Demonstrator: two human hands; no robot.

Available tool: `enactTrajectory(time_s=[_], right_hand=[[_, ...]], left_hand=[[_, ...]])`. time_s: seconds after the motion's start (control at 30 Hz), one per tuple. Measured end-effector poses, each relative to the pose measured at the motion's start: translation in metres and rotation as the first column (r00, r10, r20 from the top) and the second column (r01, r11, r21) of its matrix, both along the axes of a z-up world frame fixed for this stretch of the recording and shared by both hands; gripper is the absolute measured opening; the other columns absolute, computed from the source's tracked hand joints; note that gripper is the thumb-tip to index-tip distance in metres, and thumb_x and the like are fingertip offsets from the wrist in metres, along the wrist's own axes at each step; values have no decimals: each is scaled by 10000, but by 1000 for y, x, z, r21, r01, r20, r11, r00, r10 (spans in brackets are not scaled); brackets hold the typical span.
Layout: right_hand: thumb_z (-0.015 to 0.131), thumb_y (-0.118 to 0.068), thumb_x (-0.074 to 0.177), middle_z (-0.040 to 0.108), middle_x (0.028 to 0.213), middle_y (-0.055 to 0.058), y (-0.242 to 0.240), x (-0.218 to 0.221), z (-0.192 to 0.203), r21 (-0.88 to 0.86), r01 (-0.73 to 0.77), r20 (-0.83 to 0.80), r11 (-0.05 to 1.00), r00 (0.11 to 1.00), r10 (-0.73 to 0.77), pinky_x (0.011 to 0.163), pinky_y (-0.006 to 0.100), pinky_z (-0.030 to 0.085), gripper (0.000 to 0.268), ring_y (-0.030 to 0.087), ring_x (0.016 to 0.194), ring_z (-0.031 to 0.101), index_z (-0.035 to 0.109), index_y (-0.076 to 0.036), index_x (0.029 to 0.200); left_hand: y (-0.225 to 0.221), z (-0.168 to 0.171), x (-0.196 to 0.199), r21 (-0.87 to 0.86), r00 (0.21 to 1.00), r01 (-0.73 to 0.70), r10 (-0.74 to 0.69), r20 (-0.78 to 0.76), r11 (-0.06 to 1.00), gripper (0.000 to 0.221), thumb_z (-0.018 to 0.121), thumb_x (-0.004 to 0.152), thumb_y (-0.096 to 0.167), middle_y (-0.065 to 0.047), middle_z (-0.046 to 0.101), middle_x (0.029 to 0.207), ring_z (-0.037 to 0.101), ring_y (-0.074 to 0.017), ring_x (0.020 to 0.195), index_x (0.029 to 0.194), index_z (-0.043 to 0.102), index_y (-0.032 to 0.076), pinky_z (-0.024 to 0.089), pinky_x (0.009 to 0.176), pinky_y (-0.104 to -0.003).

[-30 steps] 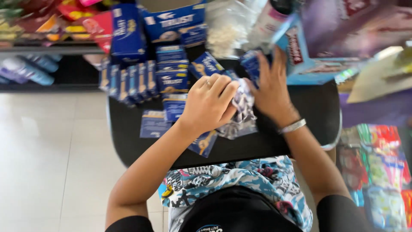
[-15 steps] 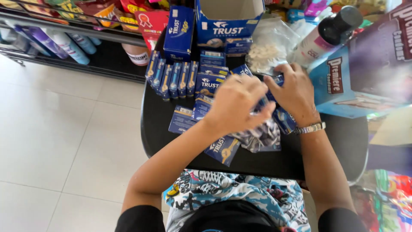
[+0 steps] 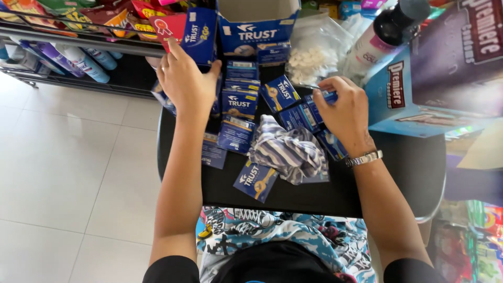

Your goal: The person wipes the exterior of several small boxes with a cloth. They handle boxes labeled 'Premiere' and 'TRUST', opening one 'TRUST' box to reveal smaller packets inside before wiping the box again. The person repeatedly wipes the boxes and places them on a table.

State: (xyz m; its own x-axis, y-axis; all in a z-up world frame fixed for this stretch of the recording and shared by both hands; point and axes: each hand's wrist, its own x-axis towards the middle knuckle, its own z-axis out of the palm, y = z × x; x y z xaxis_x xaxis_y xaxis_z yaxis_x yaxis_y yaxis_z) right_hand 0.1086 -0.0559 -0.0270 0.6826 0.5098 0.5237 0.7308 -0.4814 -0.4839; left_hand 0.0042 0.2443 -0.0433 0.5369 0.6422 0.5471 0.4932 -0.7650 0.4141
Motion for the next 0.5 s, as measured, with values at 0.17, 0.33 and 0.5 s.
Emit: enactTrajectory(time_s=[0.17, 0.33, 0.5], right_hand=[[760, -136, 920, 758, 963, 132, -3, -6, 11, -13, -16, -17, 1000, 1000, 16, 779, 357, 566, 153, 253, 874, 746, 740, 2, 981], [741, -108, 936, 762, 943, 128, -7, -11, 25, 48, -39, -38, 998, 998, 41, 794, 328, 575, 137, 224, 883, 761, 738, 9, 1007], [726, -90, 971, 763, 922, 119, -10, -10, 26, 108, -44, -24, 993, 999, 47, 769, 302, 570, 107, 195, 855, 762, 742, 10, 1008]], left_hand=[[6, 1, -2, -42, 1000, 15, -16, -7, 999, 817, 943, 769, 361, -250, 705, 1105, 664, -397, 1102, 1295, 513, -93, 424, 1063, -494], [12, 2, -8, -59, 980, 89, -77, 182, 994, 599, 912, 802, 221, -194, 760, 1035, 753, -351, 976, 1245, 572, 5, 569, 897, -413], [16, 5, -14, -140, 821, 328, -209, 531, 934, 480, 871, 899, 112, -147, 790, 1073, 814, -256, 950, 1212, 514, 44, 619, 893, -367]])
